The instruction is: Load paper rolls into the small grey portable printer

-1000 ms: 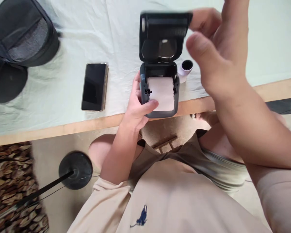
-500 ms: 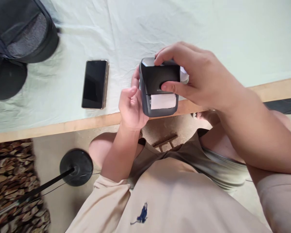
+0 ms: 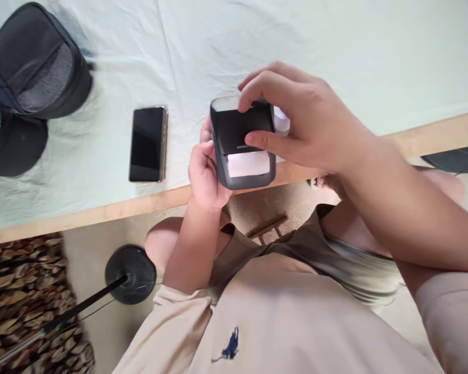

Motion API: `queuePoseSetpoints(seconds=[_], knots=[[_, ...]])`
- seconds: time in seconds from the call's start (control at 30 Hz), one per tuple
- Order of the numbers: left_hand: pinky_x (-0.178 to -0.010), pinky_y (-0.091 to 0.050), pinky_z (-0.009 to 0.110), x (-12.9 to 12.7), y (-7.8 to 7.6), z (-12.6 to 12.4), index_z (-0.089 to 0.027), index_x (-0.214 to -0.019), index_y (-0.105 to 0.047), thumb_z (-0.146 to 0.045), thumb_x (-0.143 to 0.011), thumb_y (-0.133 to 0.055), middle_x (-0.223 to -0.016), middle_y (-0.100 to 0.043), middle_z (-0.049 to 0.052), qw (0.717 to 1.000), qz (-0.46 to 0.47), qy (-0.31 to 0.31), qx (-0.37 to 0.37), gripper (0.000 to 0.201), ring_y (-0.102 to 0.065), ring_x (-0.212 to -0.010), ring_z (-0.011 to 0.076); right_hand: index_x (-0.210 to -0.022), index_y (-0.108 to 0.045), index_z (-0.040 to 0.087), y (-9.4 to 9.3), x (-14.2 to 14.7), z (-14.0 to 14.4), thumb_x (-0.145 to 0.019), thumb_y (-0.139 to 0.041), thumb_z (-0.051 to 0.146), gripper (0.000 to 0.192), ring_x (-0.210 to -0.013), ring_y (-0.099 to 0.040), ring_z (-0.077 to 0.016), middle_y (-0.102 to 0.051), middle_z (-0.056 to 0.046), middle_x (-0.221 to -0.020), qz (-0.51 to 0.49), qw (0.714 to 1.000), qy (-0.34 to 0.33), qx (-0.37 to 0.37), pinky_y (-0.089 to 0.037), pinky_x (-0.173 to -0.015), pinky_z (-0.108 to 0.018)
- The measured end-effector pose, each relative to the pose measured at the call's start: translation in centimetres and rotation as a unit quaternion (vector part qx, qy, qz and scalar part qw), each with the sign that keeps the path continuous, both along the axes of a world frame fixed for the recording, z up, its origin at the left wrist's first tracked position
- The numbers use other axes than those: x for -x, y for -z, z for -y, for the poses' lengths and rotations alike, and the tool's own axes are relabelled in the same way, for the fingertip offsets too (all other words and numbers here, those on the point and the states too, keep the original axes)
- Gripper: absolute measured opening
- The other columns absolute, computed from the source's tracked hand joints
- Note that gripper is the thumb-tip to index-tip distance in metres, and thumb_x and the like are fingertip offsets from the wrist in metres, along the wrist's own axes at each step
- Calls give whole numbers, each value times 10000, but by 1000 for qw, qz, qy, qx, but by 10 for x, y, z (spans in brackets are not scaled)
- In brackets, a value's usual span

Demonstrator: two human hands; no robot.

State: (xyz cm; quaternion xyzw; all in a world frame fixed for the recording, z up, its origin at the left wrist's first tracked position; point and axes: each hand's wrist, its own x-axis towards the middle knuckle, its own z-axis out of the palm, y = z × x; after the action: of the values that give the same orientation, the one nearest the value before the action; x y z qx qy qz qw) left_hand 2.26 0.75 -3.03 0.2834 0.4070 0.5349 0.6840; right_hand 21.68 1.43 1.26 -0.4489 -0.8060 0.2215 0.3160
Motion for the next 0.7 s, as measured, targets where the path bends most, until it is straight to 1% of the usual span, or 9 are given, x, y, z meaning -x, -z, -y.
queuePoseSetpoints(seconds=[0.13, 0.2, 0.27, 0.37, 0.43, 0.47, 0.57, 0.63, 0.7], knots=[[-1259, -536, 391, 1, 2, -2, -317, -954, -697, -196, -919, -534, -921, -781, 19, 999, 15, -9, 29, 206, -617, -1522, 291, -1261, -683, 325, -5, -6, 2, -953, -701, 451, 334, -1358, -650, -337, -698, -76, -1468, 25, 999, -31, -23, -529, -1184, -523], [-1279, -519, 389, 1, 2, -2, -295, -941, -682, -160, -920, -516, -866, -754, 9, 999, 28, -13, 33, 215, -647, -1481, 272, -1312, -689, 322, -11, -5, 5, -936, -724, 497, 415, -1359, -637, -350, -675, -95, -1500, 62, 997, -15, -39, -488, -1232, -541], [-1307, -489, 377, 1, 0, -2, -275, -846, -614, -177, -940, -513, -912, -773, 13, 999, 30, -19, 33, 168, -622, -1515, 262, -1305, -704, 304, -18, -1, 9, -938, -709, 551, 443, -1316, -643, -363, -681, -118, -1464, 99, 993, 25, -63, -482, -1213, -549], [-1331, -469, 393, 0, -3, 0, -272, -863, -617, -282, -1009, -435, -1074, -818, 43, 999, 35, -13, 37, 234, -546, -1605, 264, -1206, -699, 290, -25, 5, 14, -952, -649, 472, 316, -1017, -720, -315, -758, -72, -1063, 99, 988, 94, -76, -555, -946, -486], [-1334, -474, 435, 0, -5, 1, -273, -982, -668, -345, -1049, -347, -1165, -828, 61, 999, 36, -6, 33, 335, -512, -1641, 270, -1039, -644, 294, -25, 7, 16, -983, -607, 396, 123, -804, -722, -254, -687, 0, -787, 38, 989, 121, -79, -539, -823, -432], [-1335, -475, 450, 0, -6, 2, -273, -1044, -683, -371, -1060, -324, -1211, -830, 68, 999, 32, -1, 31, 373, -496, -1657, 274, -953, -591, 294, -23, 8, 16, -998, -593, 377, 95, -732, -711, -228, -652, 24, -722, -2, 988, 126, -93, -534, -804, -418], [-1344, -465, 464, 1, -7, 4, -276, -1157, -705, -452, -1061, -349, -1326, -825, 83, 999, 18, 6, 34, 408, -440, -1695, 294, -858, -473, 288, -19, 7, 14, -992, -604, 368, 204, -683, -708, -189, -717, 26, -826, -65, 985, 93, -127, -539, -777, -396], [-1359, -446, 485, 1, -8, 5, -274, -1191, -707, -465, -1054, -378, -1387, -810, 86, 999, 24, 13, 38, 404, -418, -1707, 309, -917, -529, 289, -20, 8, 14, -939, -620, 345, 109, -685, -694, -204, -766, 7, -920, -4, 992, 80, -93, -517, -737, -406], [-1381, -419, 511, 1, -9, 8, -265, -1211, -699, -453, -1052, -405, -1431, -790, 85, 998, 45, 26, 35, 383, -404, -1717, 313, -1021, -610, 302, -22, 12, 13, -900, -620, 322, 123, -734, -696, -265, -777, -24, -928, 123, 987, 98, -28, -483, -704, -433]])
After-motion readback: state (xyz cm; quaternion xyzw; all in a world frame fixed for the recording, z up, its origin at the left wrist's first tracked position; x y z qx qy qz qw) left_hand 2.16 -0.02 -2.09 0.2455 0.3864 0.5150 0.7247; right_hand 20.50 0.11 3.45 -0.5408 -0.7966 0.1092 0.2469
